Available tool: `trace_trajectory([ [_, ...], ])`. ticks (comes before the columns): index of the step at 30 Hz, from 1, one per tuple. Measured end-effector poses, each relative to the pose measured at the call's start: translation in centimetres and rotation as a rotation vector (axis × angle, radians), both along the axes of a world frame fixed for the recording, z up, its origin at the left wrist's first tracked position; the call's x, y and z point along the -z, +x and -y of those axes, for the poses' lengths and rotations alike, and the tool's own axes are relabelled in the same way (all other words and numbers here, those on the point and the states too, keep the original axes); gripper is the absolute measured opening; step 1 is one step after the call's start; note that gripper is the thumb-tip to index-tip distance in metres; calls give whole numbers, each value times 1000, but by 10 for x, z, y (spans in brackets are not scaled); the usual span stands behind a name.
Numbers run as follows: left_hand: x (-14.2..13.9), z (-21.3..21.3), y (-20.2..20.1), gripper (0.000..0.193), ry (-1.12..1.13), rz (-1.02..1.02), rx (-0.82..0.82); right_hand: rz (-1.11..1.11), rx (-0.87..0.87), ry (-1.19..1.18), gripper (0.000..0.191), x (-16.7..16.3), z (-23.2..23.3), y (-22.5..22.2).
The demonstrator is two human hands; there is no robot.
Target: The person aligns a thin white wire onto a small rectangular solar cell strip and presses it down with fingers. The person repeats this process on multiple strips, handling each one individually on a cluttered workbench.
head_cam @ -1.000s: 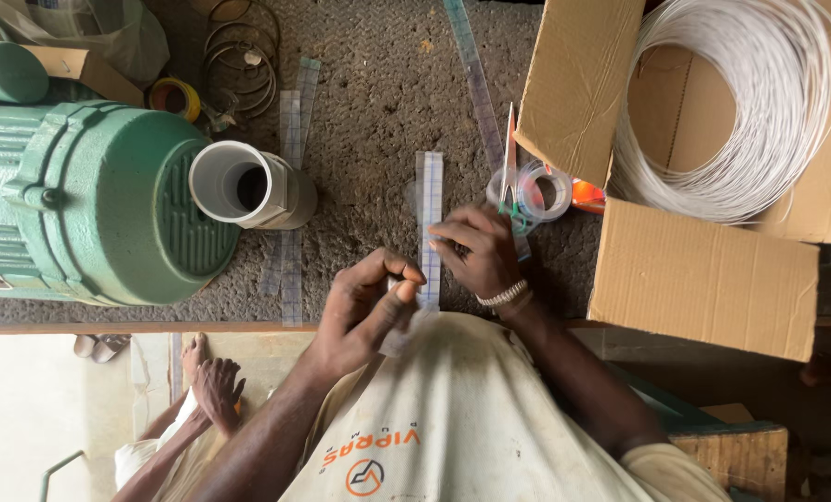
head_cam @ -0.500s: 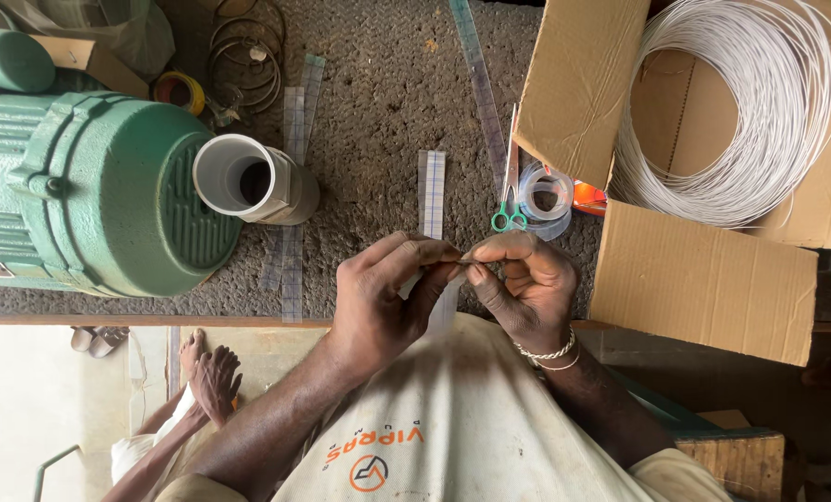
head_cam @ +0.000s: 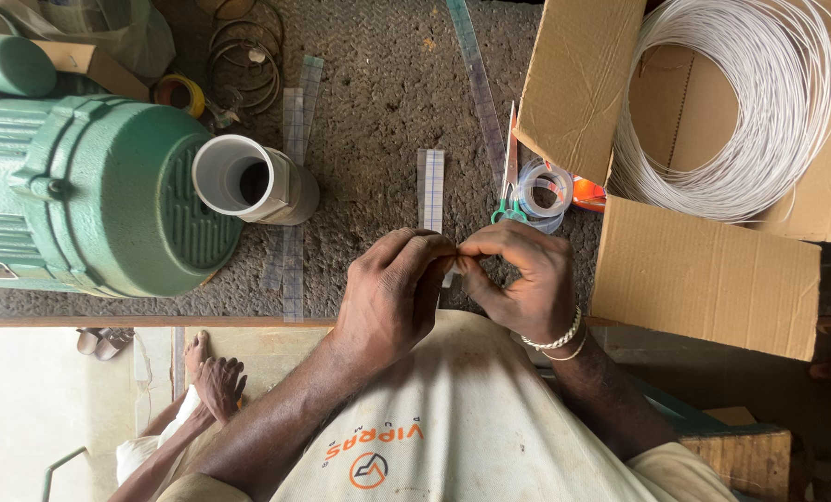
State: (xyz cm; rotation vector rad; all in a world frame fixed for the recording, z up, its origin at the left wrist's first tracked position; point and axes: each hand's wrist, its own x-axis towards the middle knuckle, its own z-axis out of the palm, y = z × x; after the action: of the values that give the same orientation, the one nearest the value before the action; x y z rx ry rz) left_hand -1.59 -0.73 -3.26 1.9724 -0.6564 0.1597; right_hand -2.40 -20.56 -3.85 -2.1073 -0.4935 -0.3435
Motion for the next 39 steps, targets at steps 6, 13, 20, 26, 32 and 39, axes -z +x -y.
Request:
trace_trajectory([
  [6,17,8,-4,23,-23,2,-56,-65,76,-48,11,0,-11,-4],
  [13,29,9,-8,19,-20,18,-106,-130,129,-34,11,19,-3,-8],
  [20,31,-16,-4,4,-133,-281,-65,-183,179,-174,19,70,-5,33],
  [26,49,-27,-10,8,-775,-830,137,-82,149,-459,31,91,-20,38],
  [32,48,-28,-8,16,-236,-834,-18,-313,111,291,38,82,-9,7],
  [39,10,1,4,21,-252,-281,9,-244,10,475,42,40,-6,-20],
])
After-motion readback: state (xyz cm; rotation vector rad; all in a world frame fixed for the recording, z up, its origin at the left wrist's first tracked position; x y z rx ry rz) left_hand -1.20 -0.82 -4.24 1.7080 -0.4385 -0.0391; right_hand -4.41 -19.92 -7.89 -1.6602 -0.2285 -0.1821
